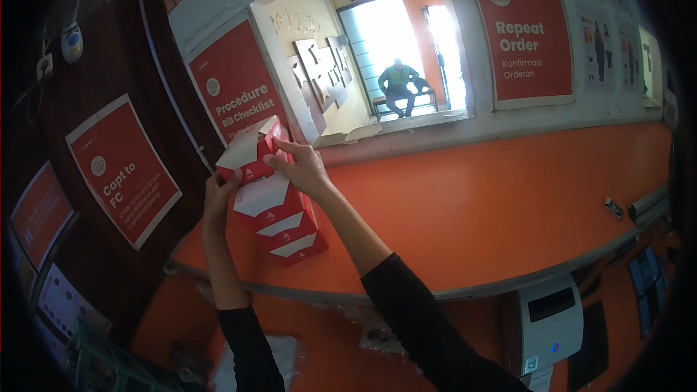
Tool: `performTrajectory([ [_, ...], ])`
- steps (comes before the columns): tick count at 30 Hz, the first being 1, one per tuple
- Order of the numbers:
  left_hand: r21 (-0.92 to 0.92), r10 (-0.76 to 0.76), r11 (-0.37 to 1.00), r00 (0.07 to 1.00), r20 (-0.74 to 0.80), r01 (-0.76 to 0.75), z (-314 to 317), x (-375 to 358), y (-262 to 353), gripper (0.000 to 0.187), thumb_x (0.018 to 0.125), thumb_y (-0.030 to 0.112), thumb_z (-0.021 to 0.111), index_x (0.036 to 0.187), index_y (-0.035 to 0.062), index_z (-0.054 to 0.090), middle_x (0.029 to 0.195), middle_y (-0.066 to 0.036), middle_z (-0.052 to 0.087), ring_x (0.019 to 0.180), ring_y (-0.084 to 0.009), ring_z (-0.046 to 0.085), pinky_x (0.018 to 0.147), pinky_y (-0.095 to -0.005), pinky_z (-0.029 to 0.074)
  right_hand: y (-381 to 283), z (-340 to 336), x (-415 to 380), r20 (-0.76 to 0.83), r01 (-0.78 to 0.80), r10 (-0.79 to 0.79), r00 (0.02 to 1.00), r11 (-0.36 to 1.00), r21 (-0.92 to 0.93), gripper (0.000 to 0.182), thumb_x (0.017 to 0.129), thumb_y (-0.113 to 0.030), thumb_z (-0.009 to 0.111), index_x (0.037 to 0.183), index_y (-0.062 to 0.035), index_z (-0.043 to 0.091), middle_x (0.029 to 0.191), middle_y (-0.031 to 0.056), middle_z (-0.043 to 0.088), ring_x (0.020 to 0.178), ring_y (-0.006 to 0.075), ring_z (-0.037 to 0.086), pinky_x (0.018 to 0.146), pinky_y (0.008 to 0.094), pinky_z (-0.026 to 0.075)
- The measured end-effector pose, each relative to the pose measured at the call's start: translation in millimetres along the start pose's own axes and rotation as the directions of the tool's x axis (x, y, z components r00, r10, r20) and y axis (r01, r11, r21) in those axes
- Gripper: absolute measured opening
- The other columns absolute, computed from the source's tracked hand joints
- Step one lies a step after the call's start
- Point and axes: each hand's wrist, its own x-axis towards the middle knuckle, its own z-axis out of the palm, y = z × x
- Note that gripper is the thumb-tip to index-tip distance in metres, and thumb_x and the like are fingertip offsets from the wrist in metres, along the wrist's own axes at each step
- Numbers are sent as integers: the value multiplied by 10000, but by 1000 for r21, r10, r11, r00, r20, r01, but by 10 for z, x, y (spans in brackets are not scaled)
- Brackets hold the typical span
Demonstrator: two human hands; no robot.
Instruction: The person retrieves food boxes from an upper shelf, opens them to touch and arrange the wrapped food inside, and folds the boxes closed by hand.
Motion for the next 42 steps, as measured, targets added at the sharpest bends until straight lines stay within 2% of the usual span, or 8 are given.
performTrajectory([
  [5, -52, 98, 994, 995, -3, -98, -29, -116, 318, 672, 825, 389, 731, 1272, -63, 512, 1203, -126, 610, 1114, -214, 571, 1011, -349, 368, -301, -45, -27, 114, 10, -13, 993, 1000, 28, 641, 794, -372, 764, 1290, -16, 567, 1257, 256, 584, 1173, 238, 576, 960, 340, 454],
  [10, -233, 263, 934, 962, -68, -271, -78, -296, 668, 627, 852, 362, 711, 1304, -15, 496, 1258, -122, 577, 1147, -229, 561, 1019, -412, 398, -840, -27, -181, -76, 364, -358, 931, 926, 101, 609, 747, -346, 802, 1233, -27, 618, 1240, 202, 607, 1131, 284, 602, 960, 369, 465],
  [19, -963, 369, 232, 928, -45, -139, 970, -1544, 1206, 626, 985, 508, 381, 1439, 83, 308, 1414, -145, 430, 1283, -326, 454, 1059, -535, 409, -2135, -265, -1699, -267, 521, -684, 678, 704, -482, 580, 677, -355, 853, 1092, -2, 656, 958, 97, 624, 926, 218, 577, 801, 337, 490],
  [22, -937, 25, 333, 995, -97, -100, 1348, -2060, 1004, 819, 865, 654, 504, 1432, 93, 315, 1399, -149, 432, 1260, -308, 472, 1032, -504, 438, -2338, -572, -2204, -126, 494, -719, 683, 582, -646, 449, 732, -291, 815, 1047, -16, 652, 874, 56, 585, 842, 205, 525, 740, 345, 453],
  [25, -995, -138, 28, 986, 94, 99, 1644, -2592, 696, 917, 805, 708, 543, 1433, 83, 307, 1373, -158, 452, 1226, -306, 504, 1010, -494, 464, -2533, -954, -2576, 2, 404, -543, 840, 623, -670, 304, 761, -161, 743, 1025, -32, 665, 905, 66, 573, 859, 221, 516, 754, 355, 429],
  [34, -942, -157, -122, 931, 330, 313, 2016, -3550, 353, 924, 797, 696, 566, 1437, 83, 304, 1387, -156, 443, 1244, -311, 487, 1023, -494, 449, -2937, -1464, -3147, 285, 417, -384, 878, 323, -850, 390, 711, -45, 651, 1034, -249, 728, 1269, 123, 542, 1162, 304, 521, 908, 380, 424],
  [37, -927, -136, -148, 922, 363, 344, 2042, -3714, 285, 927, 794, 691, 575, 1438, 83, 303, 1392, -155, 440, 1252, -312, 480, 1028, -494, 443, -2896, -1592, -3249, 321, 357, -171, 931, 600, -716, 438, 725, -14, 633, 1076, -260, 722, 1289, 137, 550, 1141, 309, 562, 911, 406, 491],
  [42, -878, -48, -212, 893, 448, 430, 2160, -3914, 162, 932, 789, 684, 589, 1441, 83, 302, 1400, -154, 434, 1263, -315, 470, 1037, -495, 434, -2955, -1761, -3413, 409, 401, -104, 907, 514, -759, 457, 739, -36, 637, 1126, -271, 702, 1165, 80, 640, 1039, 268, 630, 884, 407, 542],
])
